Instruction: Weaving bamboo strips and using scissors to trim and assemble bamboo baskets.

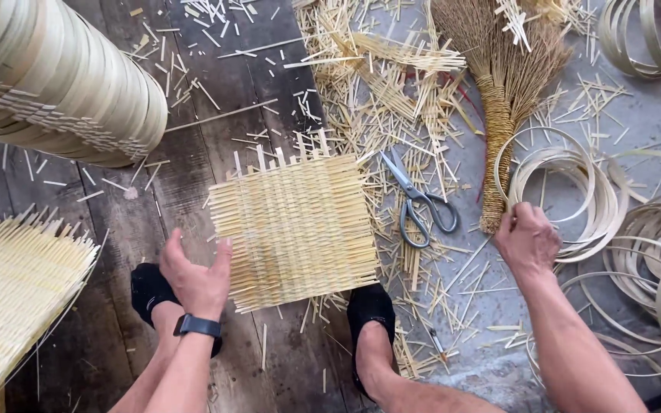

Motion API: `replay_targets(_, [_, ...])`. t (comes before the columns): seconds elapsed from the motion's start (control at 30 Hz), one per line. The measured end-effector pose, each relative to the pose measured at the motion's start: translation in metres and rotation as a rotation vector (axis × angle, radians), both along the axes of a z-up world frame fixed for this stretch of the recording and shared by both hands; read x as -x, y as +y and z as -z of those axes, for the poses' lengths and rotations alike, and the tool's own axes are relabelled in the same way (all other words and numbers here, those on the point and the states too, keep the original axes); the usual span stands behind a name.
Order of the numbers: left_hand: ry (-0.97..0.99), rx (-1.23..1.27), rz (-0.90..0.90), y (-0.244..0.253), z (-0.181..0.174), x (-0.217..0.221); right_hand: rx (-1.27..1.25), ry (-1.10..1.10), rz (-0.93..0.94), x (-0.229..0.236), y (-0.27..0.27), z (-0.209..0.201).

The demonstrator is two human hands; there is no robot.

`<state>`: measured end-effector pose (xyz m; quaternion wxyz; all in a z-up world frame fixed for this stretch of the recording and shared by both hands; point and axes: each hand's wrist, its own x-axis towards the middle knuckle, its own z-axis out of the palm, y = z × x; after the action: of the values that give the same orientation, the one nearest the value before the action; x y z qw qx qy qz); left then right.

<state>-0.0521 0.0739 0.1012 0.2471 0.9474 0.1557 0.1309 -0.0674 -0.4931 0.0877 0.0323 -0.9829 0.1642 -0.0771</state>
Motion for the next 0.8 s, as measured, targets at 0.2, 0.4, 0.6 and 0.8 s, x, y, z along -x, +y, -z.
replay_targets(0.2, [0.214,1.271,0.207,-0.097,-0.081,-0.017,-0.143,-0.122,-0.887,-0.028,0.153,-0.166])
replay_targets(0.4, [-0.011,2.076,-0.143,-0.12,-0.106,-0.032,-0.255,0.015,-1.364,-0.045,0.233,-0.251])
replay_targets(0.6, [0.018,2.027,-0.234,-0.055,-0.115,-0.012,-0.904,0.359,-0.399,-0.101,0.208,-0.242])
replay_targets(0.8, [0.119,2.075,-0.25,-0.029,-0.099,-0.005,-1.689,0.481,-0.064,-0.091,0.242,-0.189])
